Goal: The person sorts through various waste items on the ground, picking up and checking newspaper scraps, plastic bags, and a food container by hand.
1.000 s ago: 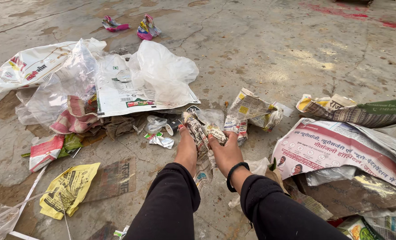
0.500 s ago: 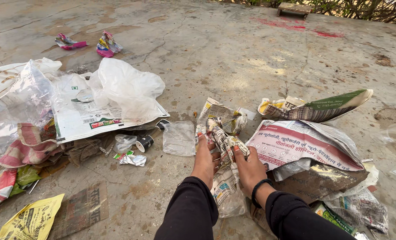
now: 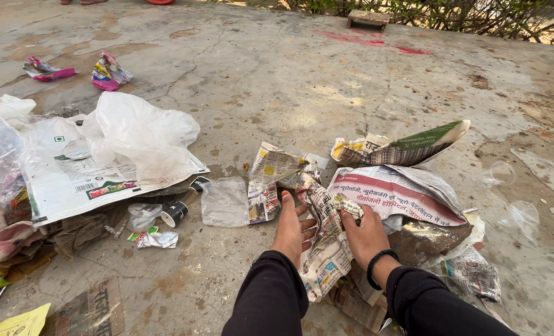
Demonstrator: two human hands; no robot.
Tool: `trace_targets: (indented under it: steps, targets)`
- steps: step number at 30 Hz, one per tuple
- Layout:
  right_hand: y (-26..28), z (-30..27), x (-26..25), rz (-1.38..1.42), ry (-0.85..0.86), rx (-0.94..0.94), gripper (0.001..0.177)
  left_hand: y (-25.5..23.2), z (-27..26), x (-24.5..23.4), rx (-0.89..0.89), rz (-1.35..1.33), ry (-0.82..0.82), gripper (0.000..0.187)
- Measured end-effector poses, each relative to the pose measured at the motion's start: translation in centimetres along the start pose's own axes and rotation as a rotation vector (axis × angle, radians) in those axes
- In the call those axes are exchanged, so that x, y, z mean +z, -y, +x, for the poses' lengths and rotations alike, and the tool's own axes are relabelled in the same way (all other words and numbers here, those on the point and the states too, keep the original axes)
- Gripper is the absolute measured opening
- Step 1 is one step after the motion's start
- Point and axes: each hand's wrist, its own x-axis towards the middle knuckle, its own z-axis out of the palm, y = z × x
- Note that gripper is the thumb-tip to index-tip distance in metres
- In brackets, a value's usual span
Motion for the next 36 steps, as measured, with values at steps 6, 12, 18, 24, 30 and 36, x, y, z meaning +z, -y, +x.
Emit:
trace_targets:
  steps: [6, 12, 18, 24, 30, 36]
  targets:
    - [-2.5, 0.3, -2.2, -0.093, -0.049, 0.112, 0.062, 1.1, 1.2, 1.9, -0.024, -0.037, 0.088, 0.089]
    - [-4.1, 0.6, -2.9, -0.134, -0.058, 0.099, 0.055, 2.9, 4.2, 3.8, -0.038, -0.107, 0.135, 0.093]
    - [-0.7, -1.2, -3.5, -0.215, -0.082, 0.275, 0.050, 3.5, 4.4, 4.3, -0.076, -0.088, 0.178, 0.092]
    - [1.2, -1.2, -2.5, -0.168, -0.246, 0.078, 0.046, 2.3, 1.9, 3.6, -0.117, -0.037, 0.174, 0.091]
    - [4.8, -1.8, -1.1, -0.177, -0.287, 0.012, 0.034, 1.4, 2.2, 2.9, -0.097, -0.029, 0.139, 0.091]
    - [7.4, -2.1, -0.2, 0.007, -0.234, -0.169, 0.025, 1.0, 3.5, 1.7, -0.066, -0.037, 0.091, 0.091]
